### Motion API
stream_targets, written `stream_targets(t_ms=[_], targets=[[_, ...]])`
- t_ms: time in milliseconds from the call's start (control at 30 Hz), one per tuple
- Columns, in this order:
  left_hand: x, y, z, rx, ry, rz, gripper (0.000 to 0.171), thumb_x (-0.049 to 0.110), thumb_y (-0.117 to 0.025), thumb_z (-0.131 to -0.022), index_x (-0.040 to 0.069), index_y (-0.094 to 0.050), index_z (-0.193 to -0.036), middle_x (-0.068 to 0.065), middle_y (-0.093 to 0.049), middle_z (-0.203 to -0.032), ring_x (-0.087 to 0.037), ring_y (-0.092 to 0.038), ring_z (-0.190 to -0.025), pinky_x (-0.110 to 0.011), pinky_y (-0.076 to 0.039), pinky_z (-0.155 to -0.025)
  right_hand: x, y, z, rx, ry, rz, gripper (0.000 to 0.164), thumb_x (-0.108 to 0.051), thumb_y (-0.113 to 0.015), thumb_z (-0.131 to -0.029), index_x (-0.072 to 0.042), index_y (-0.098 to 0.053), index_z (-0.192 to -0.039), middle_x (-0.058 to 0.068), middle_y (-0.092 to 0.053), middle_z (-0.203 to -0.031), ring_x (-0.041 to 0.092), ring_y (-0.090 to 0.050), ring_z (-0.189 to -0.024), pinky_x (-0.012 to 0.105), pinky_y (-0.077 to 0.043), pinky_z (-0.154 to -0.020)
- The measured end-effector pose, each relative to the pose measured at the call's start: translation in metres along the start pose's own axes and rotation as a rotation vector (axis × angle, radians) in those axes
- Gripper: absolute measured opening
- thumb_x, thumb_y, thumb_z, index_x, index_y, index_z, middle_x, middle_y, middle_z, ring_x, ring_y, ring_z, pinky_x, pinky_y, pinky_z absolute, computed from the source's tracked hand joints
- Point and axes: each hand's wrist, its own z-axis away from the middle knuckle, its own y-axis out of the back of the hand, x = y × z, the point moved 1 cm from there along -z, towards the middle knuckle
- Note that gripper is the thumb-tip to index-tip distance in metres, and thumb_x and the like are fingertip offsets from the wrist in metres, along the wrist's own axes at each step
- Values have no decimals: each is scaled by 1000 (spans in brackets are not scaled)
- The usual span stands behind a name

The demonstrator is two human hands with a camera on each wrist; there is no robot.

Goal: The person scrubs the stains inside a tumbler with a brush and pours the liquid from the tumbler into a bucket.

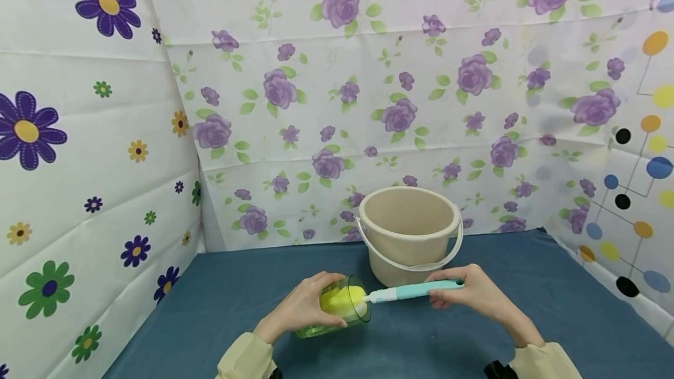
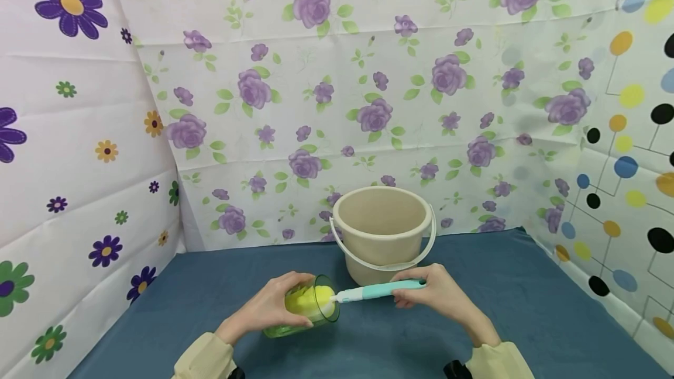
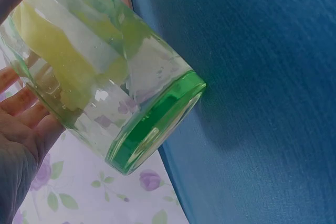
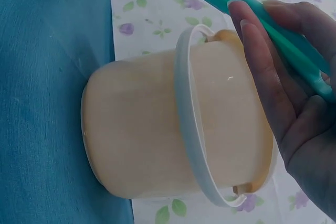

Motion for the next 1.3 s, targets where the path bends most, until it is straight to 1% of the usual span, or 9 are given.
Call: stream_targets(t_ms=[100, 200, 333, 467, 567, 667, 867, 1100, 1300], targets=[[-1, 1, 1, 6, -7, -3, 75, 56, -71, -68, 18, -49, -129, 4, -51, -113, -12, -51, -98, -33, -45, -77, 1, -1, -1, -2, -7, 18, 22, -5, -61, -86, 8, -62, -104, 21, -64, -83, 33, -63, -69, 40, -51, -58], [-2, 1, 1, 5, -9, -5, 75, 56, -70, -68, 18, -48, -129, 5, -51, -113, -12, -50, -99, -34, -45, -78, 0, -4, -2, -21, 6, 34, 20, -2, -60, -86, 7, -63, -103, 17, -65, -82, 34, -63, -67, 40, -51, -57], [-2, 0, 1, -1, -11, 8, 75, 56, -70, -68, 18, -48, -129, 5, -51, -114, -13, -50, -100, -34, -45, -79, -9, -10, -2, -37, 36, 40, 18, 2, -59, -86, 10, -62, -102, 12, -66, -81, 33, -63, -65, 41, -50, -55], [-2, 0, 2, -9, -7, 17, 75, 56, -70, -69, 19, -47, -130, 5, -51, -114, -13, -50, -101, -35, -44, -79, -22, -15, -1, -40, 52, 45, 18, 2, -59, -85, 12, -62, -100, 11, -66, -79, 33, -62, -64, 41, -50, -54], [-2, 0, 2, -8, -9, 17, 75, 56, -70, -69, 18, -48, -129, 6, -51, -113, -12, -50, -100, -34, -44, -79, -26, -17, -1, -47, 59, 43, 18, 2, -59, -86, 12, -62, -100, 15, -65, -78, 34, -62, -64, 41, -50, -53], [-2, 1, 2, -3, -11, 17, 75, 55, -71, -68, 18, -48, -129, 6, -51, -112, -11, -50, -98, -33, -44, -78, -26, -17, -2, -55, 70, 36, 18, 2, -59, -86, 12, -62, -100, 20, -64, -79, 35, -62, -63, 41, -50, -53], [-1, 2, 2, -5, 3, 11, 75, 56, -71, -68, 17, -49, -128, 7, -51, -108, -10, -50, -95, -32, -44, -76, -23, -20, -7, -49, 67, 37, 18, 1, -60, -85, 12, -62, -100, 17, -65, -79, 33, -63, -64, 41, -50, -54], [-1, 3, 2, -8, 0, 20, 74, 54, -71, -69, 17, -48, -129, 6, -51, -107, -11, -50, -95, -32, -44, -76, -6, -17, -10, -35, 31, 43, 20, -3, -60, -86, 7, -63, -103, 17, -65, -80, 34, -63, -66, 40, -51, -55], [-2, 4, 2, -8, -2, 20, 74, 53, -71, -69, 17, -48, -129, 5, -51, -108, -11, -50, -95, -32, -45, -76, -2, -15, -10, -64, 66, 34, 19, -3, -60, -87, 7, -63, -103, 15, -65, -81, 32, -63, -66, 40, -51, -56]])
